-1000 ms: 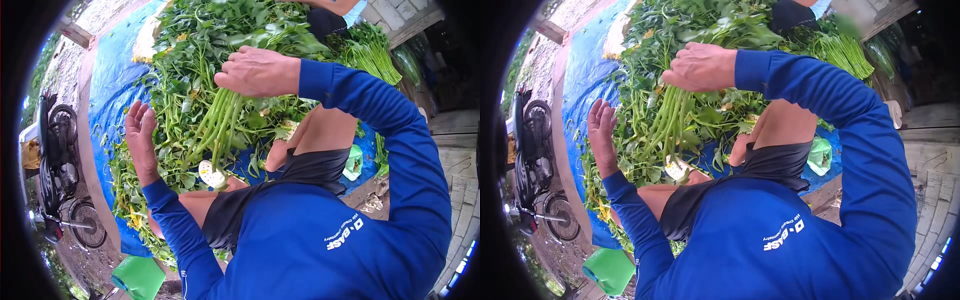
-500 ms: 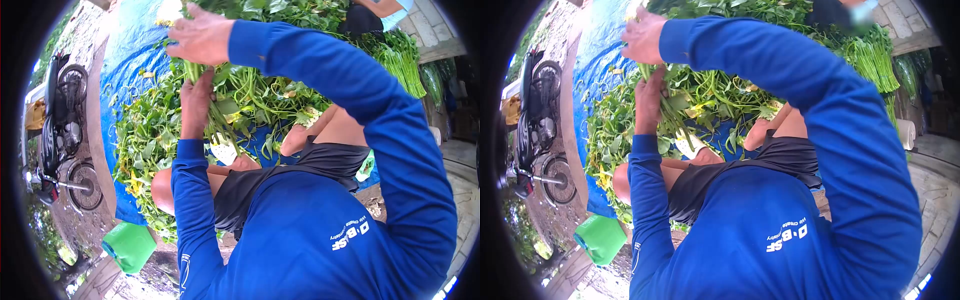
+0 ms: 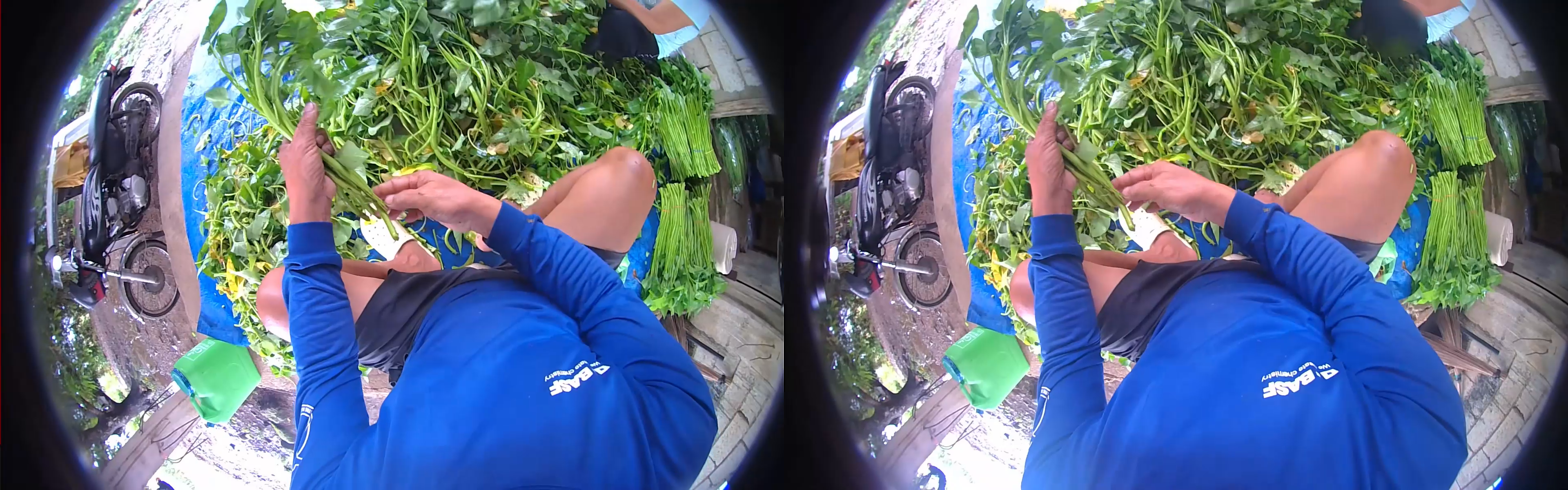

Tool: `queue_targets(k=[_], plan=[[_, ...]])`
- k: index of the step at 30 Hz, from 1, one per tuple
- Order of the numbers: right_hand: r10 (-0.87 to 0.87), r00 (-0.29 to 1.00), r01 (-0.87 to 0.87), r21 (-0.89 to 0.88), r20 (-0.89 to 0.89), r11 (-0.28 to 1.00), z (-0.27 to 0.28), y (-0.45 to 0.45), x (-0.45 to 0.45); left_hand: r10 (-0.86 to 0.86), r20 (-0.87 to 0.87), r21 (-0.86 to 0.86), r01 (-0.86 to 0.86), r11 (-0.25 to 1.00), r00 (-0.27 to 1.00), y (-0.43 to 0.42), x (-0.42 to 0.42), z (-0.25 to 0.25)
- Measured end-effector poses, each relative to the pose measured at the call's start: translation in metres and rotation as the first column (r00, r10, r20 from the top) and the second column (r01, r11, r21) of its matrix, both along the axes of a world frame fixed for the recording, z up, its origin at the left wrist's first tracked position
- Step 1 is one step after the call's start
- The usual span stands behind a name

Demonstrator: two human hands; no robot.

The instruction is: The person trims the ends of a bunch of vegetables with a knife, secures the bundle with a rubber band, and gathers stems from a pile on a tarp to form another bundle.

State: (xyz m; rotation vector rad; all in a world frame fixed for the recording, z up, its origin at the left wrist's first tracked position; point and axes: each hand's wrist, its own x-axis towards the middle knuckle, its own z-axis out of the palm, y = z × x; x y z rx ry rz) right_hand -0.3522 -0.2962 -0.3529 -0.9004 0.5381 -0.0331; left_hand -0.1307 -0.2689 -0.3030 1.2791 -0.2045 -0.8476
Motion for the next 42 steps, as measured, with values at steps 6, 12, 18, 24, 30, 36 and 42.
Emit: queue_targets(k=[6, 12, 18, 24, 30, 36, 42], plan=[[0.024, 0.987, -0.024, -0.006, 0.161, 1.0, -0.008, 0.0, -0.007, 0.022, -0.117, -0.05, -0.029, 0.998, 0.993, -0.003, -0.007, 0.008], [0.15, 0.977, -0.133, -0.12, 0.15, 0.984, 0.009, 0.008, -0.003, 0.072, -0.167, -0.071, -0.085, 0.994, 0.983, 0.005, 0.01, -0.01], [-0.015, 0.992, -0.007, 0.17, 0.127, 0.985, -0.002, 0.015, 0.004, 0.172, -0.228, -0.074, -0.193, 0.978, 0.958, 0.006, 0.013, -0.009], [-0.128, 0.989, 0.126, 0.038, 0.068, 0.991, 0.007, 0.024, -0.001, 0.26, -0.27, -0.107, -0.297, 0.949, 0.927, 0.01, 0.034, -0.015], [-0.281, 0.954, 0.299, -0.323, 0.103, 0.898, -0.029, 0.006, 0.011, 0.252, -0.322, -0.076, -0.29, 0.954, 0.913, 0.012, 0.041, -0.021], [0.006, 0.98, 0.014, -0.098, 0.197, 0.995, 0.003, 0.006, 0.031, 0.227, -0.308, -0.056, -0.256, 0.965, 0.924, 0.012, 0.038, -0.021], [-0.139, 0.987, 0.154, -0.257, 0.075, 0.954, -0.006, 0.015, 0.023, 0.245, -0.276, -0.029, -0.263, 0.964, 0.929, 0.016, 0.034, -0.021]])
